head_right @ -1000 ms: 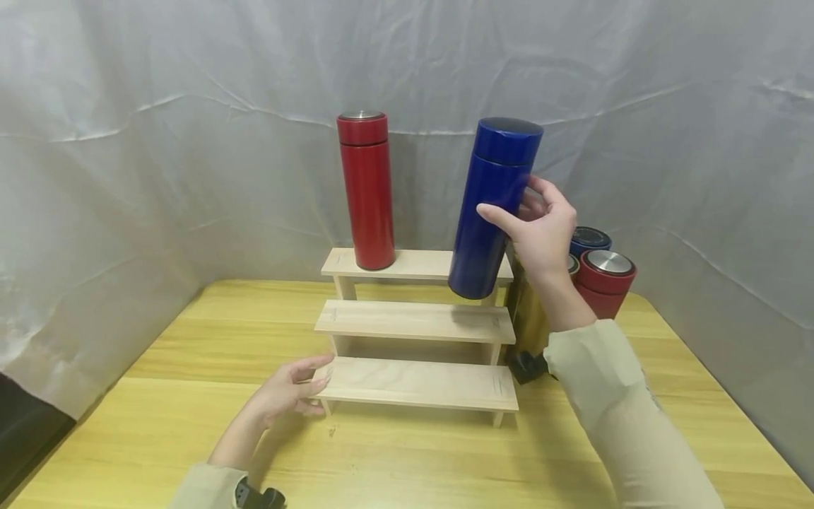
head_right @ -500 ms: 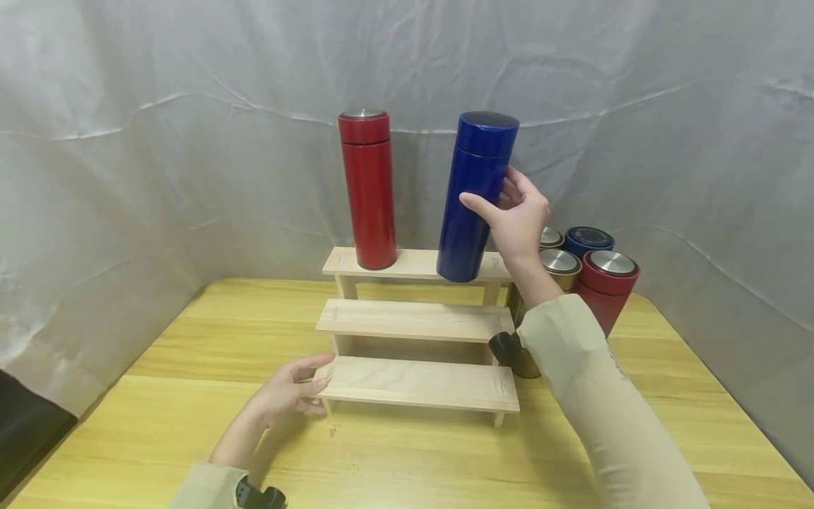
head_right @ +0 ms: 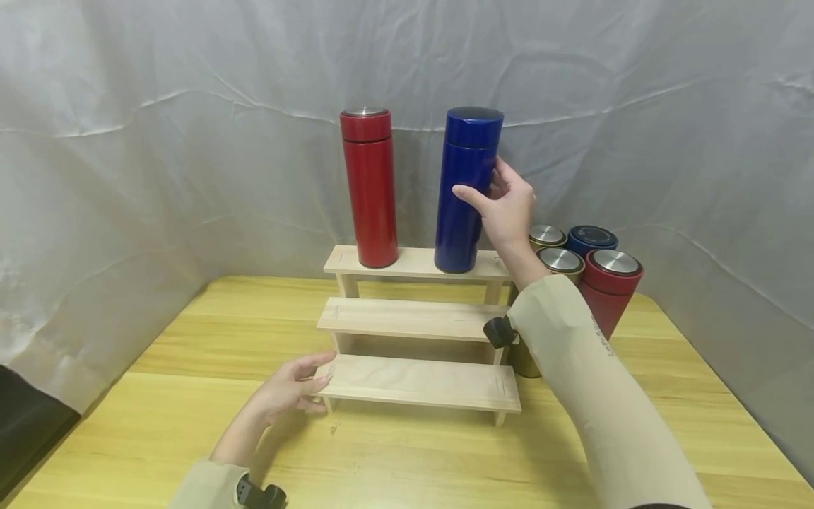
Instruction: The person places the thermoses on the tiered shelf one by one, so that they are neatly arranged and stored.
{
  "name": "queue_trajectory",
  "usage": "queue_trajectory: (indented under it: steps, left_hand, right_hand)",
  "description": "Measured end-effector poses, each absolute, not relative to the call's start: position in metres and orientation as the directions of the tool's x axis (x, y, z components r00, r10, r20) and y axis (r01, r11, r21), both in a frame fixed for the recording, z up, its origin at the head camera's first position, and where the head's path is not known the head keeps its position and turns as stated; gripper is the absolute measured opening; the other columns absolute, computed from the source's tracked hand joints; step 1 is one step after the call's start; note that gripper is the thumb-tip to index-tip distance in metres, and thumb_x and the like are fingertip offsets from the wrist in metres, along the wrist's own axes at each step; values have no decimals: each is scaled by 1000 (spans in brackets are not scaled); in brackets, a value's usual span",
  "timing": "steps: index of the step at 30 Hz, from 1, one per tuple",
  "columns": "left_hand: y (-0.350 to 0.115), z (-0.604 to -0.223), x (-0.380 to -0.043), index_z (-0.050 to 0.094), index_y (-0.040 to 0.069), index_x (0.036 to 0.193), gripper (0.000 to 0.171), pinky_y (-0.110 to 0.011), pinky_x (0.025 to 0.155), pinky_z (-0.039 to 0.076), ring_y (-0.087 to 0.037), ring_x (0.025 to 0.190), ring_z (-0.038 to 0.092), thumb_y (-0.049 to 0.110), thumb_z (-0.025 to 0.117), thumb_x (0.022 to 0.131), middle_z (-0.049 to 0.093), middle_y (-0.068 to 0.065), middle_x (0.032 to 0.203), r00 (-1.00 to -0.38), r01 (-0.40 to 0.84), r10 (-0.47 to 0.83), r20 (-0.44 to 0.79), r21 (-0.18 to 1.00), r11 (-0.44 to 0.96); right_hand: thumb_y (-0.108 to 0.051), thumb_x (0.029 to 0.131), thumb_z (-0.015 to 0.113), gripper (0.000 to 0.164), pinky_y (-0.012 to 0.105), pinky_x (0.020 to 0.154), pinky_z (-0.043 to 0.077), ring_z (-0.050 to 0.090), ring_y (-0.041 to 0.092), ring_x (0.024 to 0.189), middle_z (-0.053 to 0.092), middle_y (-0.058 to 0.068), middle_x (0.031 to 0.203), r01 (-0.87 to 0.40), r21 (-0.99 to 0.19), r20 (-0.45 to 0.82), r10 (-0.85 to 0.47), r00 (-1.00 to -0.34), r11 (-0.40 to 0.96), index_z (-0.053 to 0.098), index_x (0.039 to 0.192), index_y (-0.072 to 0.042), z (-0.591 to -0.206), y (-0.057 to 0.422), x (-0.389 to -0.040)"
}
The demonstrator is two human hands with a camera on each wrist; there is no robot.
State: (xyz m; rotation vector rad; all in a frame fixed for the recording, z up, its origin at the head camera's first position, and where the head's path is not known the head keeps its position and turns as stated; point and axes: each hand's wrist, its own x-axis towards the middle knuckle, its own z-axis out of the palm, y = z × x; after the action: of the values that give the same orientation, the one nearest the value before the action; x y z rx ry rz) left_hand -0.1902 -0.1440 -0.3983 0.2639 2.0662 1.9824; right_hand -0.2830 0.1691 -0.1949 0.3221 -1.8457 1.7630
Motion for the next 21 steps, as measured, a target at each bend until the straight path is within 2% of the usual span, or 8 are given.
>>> queue_trajectory:
  steps: [8, 17, 21]
  left_hand:
    - [-144, -400, -191, 35, -6, 132, 49, -45, 70, 54, -30, 95, 53, 0, 54, 87, 28, -35, 131, -945, -53, 322, -64, 998, 42]
    - [-145, -399, -191, 35, -7, 132, 48, -45, 69, 54, -27, 92, 54, -1, 53, 87, 32, -35, 127, -947, -53, 314, -65, 998, 46]
    - [-145, -400, -191, 35, -7, 131, 48, -45, 69, 54, -28, 90, 56, 0, 53, 87, 35, -35, 125, -947, -53, 313, -65, 997, 46]
  right_hand:
    - [-11, 70, 77, 64, 30, 86, 49, 58, 21, 99, 54, 16, 120, -529, -818, 567, 165, -807, 226, 49, 128, -6, -191, 166, -291]
    - [-14, 69, 78, 64, 28, 81, 51, 58, 20, 98, 55, 19, 117, -485, -849, 521, 176, -835, 210, 51, 126, -3, -192, 168, -296]
    - [-10, 71, 76, 62, 28, 84, 50, 56, 21, 101, 53, 21, 119, -503, -851, 523, 156, -838, 153, 49, 126, 0, -196, 168, -299]
